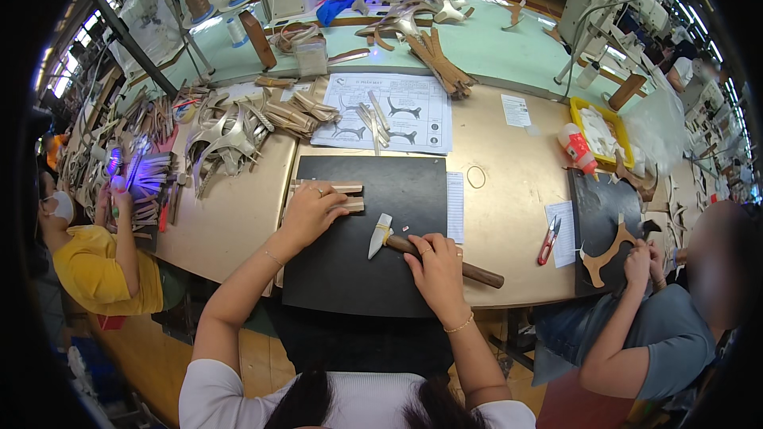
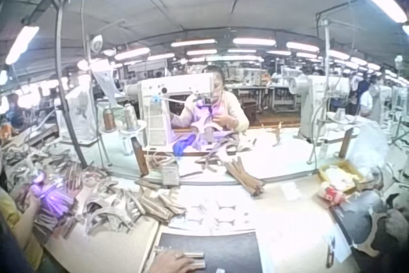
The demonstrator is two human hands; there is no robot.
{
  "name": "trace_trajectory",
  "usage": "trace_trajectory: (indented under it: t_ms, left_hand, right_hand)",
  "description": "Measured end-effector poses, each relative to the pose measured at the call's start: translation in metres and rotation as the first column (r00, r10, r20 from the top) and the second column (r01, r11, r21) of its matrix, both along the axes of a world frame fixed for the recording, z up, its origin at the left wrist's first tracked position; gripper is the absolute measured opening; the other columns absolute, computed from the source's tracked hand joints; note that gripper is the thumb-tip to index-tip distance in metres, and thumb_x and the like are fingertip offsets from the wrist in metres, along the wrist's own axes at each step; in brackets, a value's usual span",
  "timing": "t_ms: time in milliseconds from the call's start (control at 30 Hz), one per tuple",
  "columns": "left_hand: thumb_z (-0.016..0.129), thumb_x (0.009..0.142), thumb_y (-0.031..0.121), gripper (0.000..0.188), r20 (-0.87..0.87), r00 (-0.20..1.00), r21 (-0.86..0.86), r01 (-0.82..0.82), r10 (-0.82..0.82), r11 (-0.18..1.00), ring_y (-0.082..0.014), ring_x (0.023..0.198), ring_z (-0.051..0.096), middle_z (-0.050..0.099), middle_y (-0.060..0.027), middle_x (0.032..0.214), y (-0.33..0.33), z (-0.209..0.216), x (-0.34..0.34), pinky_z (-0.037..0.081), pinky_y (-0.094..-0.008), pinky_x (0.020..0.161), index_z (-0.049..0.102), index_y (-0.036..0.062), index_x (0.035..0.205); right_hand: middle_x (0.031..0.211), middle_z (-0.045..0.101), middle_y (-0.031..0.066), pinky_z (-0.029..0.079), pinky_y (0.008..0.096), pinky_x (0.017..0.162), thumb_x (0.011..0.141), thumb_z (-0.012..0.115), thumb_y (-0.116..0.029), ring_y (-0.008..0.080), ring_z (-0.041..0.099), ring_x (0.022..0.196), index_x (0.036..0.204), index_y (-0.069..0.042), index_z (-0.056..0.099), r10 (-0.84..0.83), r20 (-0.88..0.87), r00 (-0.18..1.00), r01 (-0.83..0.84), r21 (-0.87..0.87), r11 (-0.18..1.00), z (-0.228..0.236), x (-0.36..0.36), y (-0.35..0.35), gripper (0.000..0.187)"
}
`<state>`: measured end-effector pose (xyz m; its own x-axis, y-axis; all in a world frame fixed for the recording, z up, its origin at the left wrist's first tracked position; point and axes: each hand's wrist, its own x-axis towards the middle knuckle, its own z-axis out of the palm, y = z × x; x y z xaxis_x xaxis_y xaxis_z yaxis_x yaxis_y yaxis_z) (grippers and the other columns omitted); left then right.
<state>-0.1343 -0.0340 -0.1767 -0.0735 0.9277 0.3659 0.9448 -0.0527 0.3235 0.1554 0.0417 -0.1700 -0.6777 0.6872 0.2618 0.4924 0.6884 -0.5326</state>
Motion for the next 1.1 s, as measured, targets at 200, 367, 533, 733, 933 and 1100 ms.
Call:
trace_trajectory:
  t_ms: [200,367,533,733,933,1100]
  left_hand:
    - [0.081,0.081,0.019,0.018,0.025,1.0,0.006,-0.005,0.005,1.0,-0.0309,0.088,0.064,0.066,-0.007,0.09,0.0024,-0.0003,-0.0001,0.049,-0.0429,0.081,0.069,0.0094,0.09]
    - [0.081,0.08,0.015,0.018,0.01,1.0,0.015,0.016,-0.016,1.0,-0.0319,0.087,0.063,0.064,-0.0077,0.089,0.0063,0.0003,-0.0008,0.049,-0.0437,0.078,0.066,0.0083,0.086]
    - [0.08,0.081,0.014,0.016,0.082,0.996,0.017,0.034,-0.036,0.999,-0.0321,0.087,0.063,0.064,-0.0084,0.089,0.0075,-0.0025,-0.003,0.051,-0.0439,0.077,0.066,0.0074,0.086]
    - [0.078,0.085,0.015,0.012,0.064,0.998,-0.025,0.028,-0.027,0.999,-0.0313,0.086,0.065,0.066,-0.0086,0.089,0.0083,-0.0024,-0.0077,0.052,-0.0442,0.076,0.07,0.0064,0.089]
    - [0.077,0.088,0.017,0.012,-0.01,1.0,0.032,0.014,-0.014,0.999,-0.0303,0.08,0.066,0.066,-0.0083,0.086,0.0049,-0.001,-0.0036,0.053,-0.0425,0.072,0.076,0.0062,0.092]
    - [0.078,0.088,0.016,0.012,-0.063,0.998,0.11,-0.011,0.018,0.994,-0.0292,0.075,0.065,0.065,-0.0083,0.082,0.0021,-0.0073,0.0004,0.052,-0.0417,0.068,0.074,0.0044,0.089]
  right_hand:
    - [0.108,0.063,0.0097,0.045,0.0417,0.09,0.088,0.078,-0.017,0.0302,0.058,0.1,0.119,-0.008,0.071,0.009,-0.012,1.0,-0.009,-0.015,1.0,0.0007,-0.0024,0.0008,0.033]
    - [0.108,0.062,0.0078,0.044,0.0421,0.088,0.088,0.078,-0.018,0.0289,0.058,0.101,0.119,-0.009,0.07,0.003,-0.001,1.0,-0.003,0.008,1.0,-0.0007,-0.0036,0.0001,0.033]
    - [0.108,0.062,0.0069,0.044,0.0426,0.088,0.087,0.078,-0.019,0.0281,0.057,0.101,0.118,-0.009,0.071,0.006,-0.004,1.0,-0.006,0.023,1.0,-0.0048,-0.0052,0.001,0.034]
    - [0.108,0.062,0.0068,0.044,0.0422,0.088,0.086,0.079,-0.018,0.028,0.057,0.1,0.118,-0.008,0.071,0.01,-0.013,1.0,-0.009,0.025,1.0,-0.0067,-0.0061,0.0015,0.035]
    - [0.108,0.062,0.0074,0.045,0.0417,0.088,0.086,0.079,-0.017,0.0284,0.057,0.1,0.118,-0.008,0.071,0.012,-0.016,1.0,-0.012,0.025,1.0,-0.0045,-0.0059,0.0004,0.035]
    - [0.109,0.062,0.0085,0.046,0.0413,0.09,0.086,0.079,-0.016,0.0294,0.057,0.1,0.119,-0.007,0.071,0.007,-0.016,1.0,-0.007,0.022,1.0,-0.0027,-0.0062,-0.0012,0.035]
